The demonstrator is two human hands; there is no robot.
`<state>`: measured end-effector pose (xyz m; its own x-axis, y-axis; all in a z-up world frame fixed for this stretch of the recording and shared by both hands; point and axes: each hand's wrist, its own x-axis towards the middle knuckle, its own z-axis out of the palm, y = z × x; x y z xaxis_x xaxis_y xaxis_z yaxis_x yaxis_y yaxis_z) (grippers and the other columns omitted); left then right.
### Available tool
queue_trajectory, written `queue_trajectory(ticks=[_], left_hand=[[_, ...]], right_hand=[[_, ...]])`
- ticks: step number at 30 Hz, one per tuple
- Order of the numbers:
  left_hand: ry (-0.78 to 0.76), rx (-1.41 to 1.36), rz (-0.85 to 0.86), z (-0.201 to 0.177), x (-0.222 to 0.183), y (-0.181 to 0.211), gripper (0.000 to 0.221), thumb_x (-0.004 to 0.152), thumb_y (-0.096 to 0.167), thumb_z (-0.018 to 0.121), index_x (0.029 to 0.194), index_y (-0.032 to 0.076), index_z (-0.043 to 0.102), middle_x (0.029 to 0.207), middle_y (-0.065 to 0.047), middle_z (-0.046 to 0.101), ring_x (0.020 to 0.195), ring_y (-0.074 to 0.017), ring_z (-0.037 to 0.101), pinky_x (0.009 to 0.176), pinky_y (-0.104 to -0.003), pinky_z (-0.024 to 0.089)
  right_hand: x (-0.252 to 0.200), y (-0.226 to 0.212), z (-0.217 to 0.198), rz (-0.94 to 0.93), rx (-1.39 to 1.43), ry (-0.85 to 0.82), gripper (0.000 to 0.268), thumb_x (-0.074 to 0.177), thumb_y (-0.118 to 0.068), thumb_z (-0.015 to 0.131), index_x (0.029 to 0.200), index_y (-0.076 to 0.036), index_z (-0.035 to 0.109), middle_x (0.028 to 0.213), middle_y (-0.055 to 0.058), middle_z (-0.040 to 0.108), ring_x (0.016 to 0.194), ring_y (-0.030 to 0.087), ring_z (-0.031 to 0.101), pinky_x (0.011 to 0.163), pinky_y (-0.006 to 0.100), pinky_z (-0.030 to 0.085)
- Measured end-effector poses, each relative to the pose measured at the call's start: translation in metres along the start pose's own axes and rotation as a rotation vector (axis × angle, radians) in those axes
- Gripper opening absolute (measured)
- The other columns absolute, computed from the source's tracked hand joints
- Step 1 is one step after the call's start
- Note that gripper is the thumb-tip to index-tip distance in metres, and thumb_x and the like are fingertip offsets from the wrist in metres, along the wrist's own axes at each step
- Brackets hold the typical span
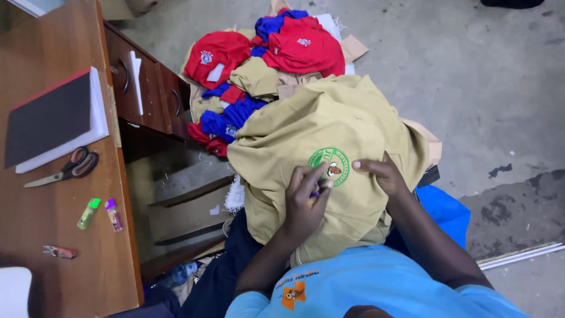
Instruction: Inspecting a tan hoodie and trimming loose threads from the embroidered logo using a thread nipper
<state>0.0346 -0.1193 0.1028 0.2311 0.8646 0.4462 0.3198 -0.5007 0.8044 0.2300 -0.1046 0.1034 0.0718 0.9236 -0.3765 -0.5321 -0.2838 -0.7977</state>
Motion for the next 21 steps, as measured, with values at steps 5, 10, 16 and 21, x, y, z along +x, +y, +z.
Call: queue_trajectory(ticks=[5,10,16,21], left_hand=[[-0.035,0.119,0.027,0.013,0.016,0.019,0.056,0.114,0.030,0.044,0.159,-0.002,0.045,0.113,-0.022,0.053,0.104,-0.0461,0.065,0.087,-0.051,0.058],[-0.073,0.166,0.089,0.005,0.008,0.000,0.051,0.109,0.026,0.059,0.154,0.001,0.056,0.112,-0.021,0.057,0.101,-0.0422,0.067,0.087,-0.047,0.059],[-0.096,0.288,0.216,-0.003,0.005,-0.002,0.043,0.105,0.024,0.065,0.145,0.007,0.066,0.108,-0.017,0.061,0.096,-0.0360,0.070,0.081,-0.044,0.061],[-0.025,0.355,0.346,0.003,0.005,-0.005,0.036,0.103,0.020,0.070,0.136,0.004,0.073,0.106,-0.015,0.065,0.087,-0.0301,0.071,0.074,-0.039,0.062]], right_hand=[[-0.001,0.010,-0.002,0.010,0.044,-0.005,0.071,0.071,-0.002,0.077,0.138,-0.001,0.057,0.102,0.021,0.076,0.086,0.038,0.079,0.072,0.054,0.065],[0.004,0.027,-0.024,0.008,0.031,0.004,0.071,0.069,-0.002,0.077,0.138,-0.002,0.057,0.101,0.021,0.075,0.088,0.038,0.078,0.074,0.053,0.064],[-0.008,0.009,-0.004,0.006,0.053,0.007,0.063,0.069,0.002,0.076,0.130,0.002,0.060,0.094,0.024,0.073,0.081,0.044,0.078,0.066,0.057,0.065],[-0.014,0.005,0.003,-0.002,0.102,0.009,0.057,0.069,0.003,0.075,0.125,0.003,0.063,0.091,0.025,0.074,0.080,0.045,0.079,0.064,0.057,0.066]])
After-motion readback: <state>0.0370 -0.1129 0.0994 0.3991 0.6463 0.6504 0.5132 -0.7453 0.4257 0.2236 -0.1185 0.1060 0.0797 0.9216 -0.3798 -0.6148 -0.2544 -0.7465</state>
